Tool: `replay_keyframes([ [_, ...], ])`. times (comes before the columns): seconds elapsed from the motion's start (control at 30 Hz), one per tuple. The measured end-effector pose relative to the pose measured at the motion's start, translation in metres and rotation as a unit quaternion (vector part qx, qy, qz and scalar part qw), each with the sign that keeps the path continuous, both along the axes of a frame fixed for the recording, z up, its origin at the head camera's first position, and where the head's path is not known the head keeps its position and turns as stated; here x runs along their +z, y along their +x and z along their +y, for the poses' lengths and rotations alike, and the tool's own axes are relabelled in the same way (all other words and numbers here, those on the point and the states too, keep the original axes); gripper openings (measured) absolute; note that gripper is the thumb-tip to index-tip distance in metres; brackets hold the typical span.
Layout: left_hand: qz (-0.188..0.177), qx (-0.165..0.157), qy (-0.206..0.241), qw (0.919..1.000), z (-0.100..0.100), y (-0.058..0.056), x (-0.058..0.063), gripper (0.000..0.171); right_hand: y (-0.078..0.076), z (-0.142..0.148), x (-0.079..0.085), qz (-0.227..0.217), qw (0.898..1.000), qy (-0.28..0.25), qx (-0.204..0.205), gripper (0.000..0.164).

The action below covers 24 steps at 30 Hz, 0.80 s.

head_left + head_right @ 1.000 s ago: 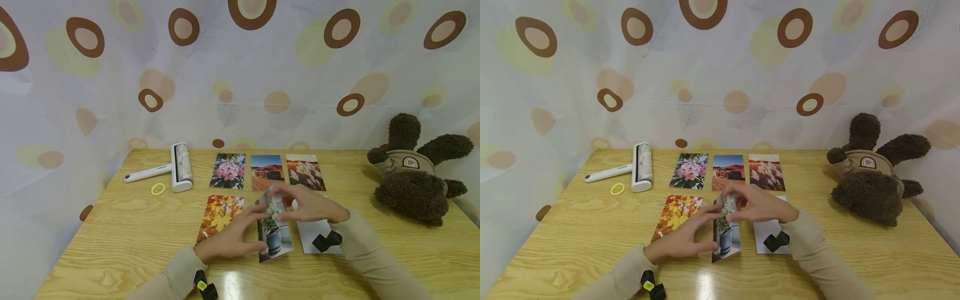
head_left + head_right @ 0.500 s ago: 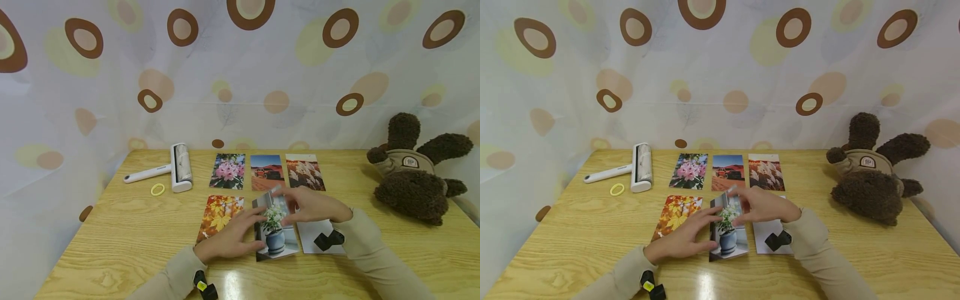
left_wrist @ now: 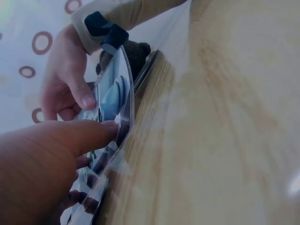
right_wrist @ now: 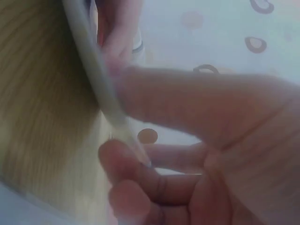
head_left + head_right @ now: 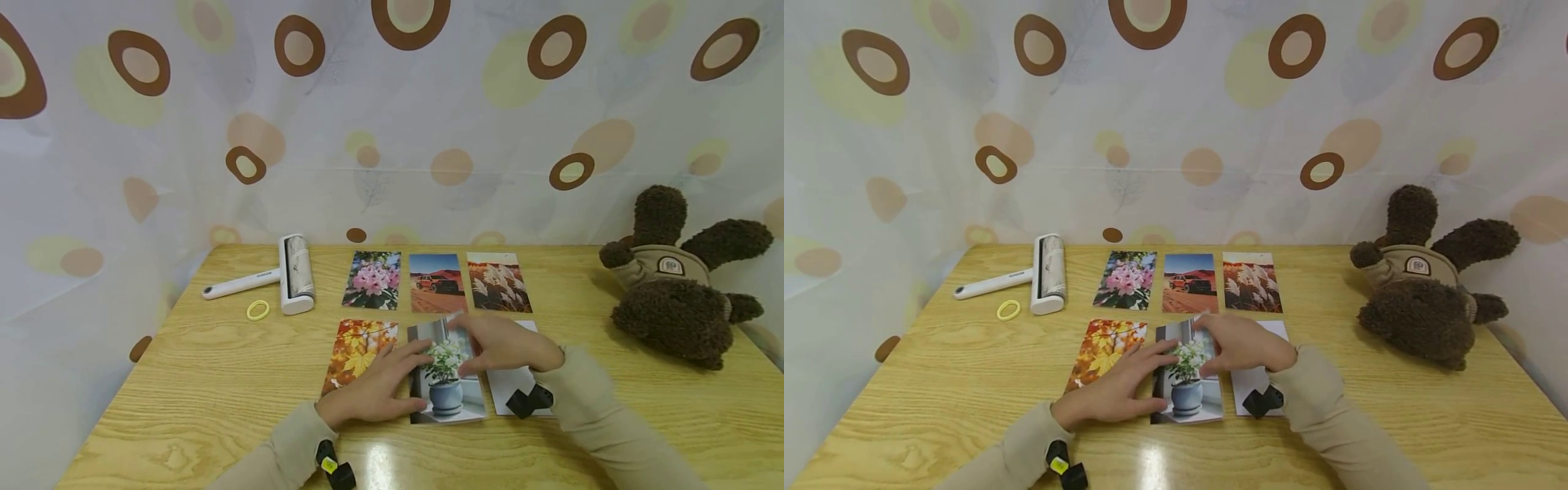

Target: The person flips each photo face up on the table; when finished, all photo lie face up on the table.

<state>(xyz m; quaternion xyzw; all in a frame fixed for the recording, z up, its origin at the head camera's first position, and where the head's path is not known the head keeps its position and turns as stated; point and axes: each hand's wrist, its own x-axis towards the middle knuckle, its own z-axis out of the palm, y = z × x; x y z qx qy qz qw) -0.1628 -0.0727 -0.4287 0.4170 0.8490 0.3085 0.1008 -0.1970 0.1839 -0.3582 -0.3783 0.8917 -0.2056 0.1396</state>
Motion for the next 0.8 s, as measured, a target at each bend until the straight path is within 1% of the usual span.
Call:
replay_keyframes([
  [0.13, 0.002, -0.003, -0.001, 1.0, -0.001, -0.002, -0.002, 0.058, 0.002, -0.003, -0.002, -0.005, 1.0, 0.023, -0.016, 0.067],
  [0.2, 0.003, -0.001, -0.004, 1.0, -0.002, -0.003, -0.003, 0.058, 0.003, -0.004, -0.003, -0.004, 0.999, 0.036, -0.024, 0.067],
  [0.4, 0.021, 0.011, -0.011, 0.9997, -0.003, -0.004, -0.004, 0.057, 0.003, -0.009, -0.007, -0.008, 0.996, 0.072, -0.048, 0.066],
  [0.63, 0.033, 0.014, -0.024, 0.9991, -0.003, -0.006, -0.003, 0.057, 0.001, -0.011, -0.014, -0.007, 0.994, 0.092, -0.056, 0.063],
  [0.8, 0.032, 0.02, -0.035, 0.9986, -0.002, -0.005, -0.002, 0.056, 0.001, -0.013, -0.016, -0.011, 0.993, 0.102, -0.062, 0.062],
])
